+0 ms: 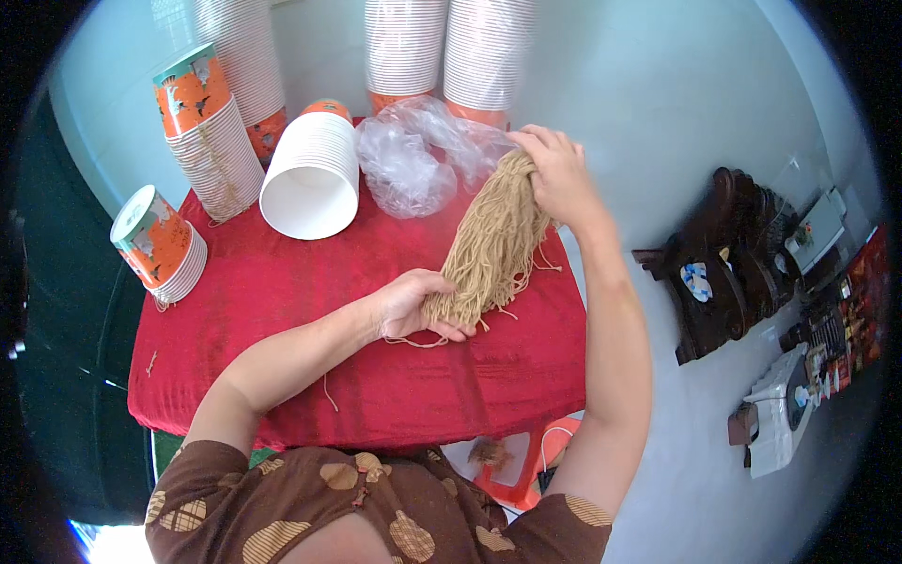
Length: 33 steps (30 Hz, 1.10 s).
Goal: Attaching strings to paper tubs in a manufacturing setting.
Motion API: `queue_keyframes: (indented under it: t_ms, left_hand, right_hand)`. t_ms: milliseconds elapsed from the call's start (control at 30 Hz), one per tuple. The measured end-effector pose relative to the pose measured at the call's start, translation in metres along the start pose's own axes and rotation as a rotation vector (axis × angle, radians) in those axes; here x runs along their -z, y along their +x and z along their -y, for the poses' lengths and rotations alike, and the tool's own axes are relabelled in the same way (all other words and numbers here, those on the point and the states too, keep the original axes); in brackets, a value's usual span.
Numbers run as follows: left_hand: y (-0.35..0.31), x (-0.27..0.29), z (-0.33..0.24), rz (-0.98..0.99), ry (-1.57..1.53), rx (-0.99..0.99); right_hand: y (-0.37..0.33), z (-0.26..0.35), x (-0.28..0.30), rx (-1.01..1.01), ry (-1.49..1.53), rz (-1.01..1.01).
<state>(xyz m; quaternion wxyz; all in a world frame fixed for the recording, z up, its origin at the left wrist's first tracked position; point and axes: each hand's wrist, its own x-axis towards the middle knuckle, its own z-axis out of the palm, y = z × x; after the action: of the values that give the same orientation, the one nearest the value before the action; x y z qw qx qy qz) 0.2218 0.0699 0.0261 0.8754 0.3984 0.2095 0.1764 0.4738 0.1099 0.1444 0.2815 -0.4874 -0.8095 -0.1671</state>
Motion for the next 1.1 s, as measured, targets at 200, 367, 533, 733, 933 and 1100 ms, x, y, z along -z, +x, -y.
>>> queue_keyframes:
  t_ms: [200, 367, 533, 733, 933, 1100]
  left_hand:
    - [-0.023, 0.004, 0.008, -0.206, 0.055, 0.002]
    - [-0.057, 0.009, 0.009, -0.299, 0.282, -0.004]
    - [-0.093, 0.022, -0.001, -0.318, 0.46, -0.073]
    - [-0.122, 0.04, -0.015, -0.473, 0.488, -0.173]
    - [-0.149, 0.058, -0.018, -0.564, 0.543, -0.204]
    - [-0.161, 0.07, -0.016, -0.573, 0.556, -0.218]
  right_hand:
    - [-0.045, -0.008, -0.028, -0.225, 0.046, 0.144]
    - [-0.071, 0.011, -0.034, -0.145, 0.259, 0.236]
    - [-0.093, 0.041, -0.059, -0.118, 0.288, 0.287]
    - [-0.089, 0.049, -0.086, -0.336, 0.002, 0.199]
    - [-0.088, 0.056, -0.102, -0.421, -0.006, 0.333]
    - [-0.096, 0.034, -0.099, -0.38, -0.017, 0.132]
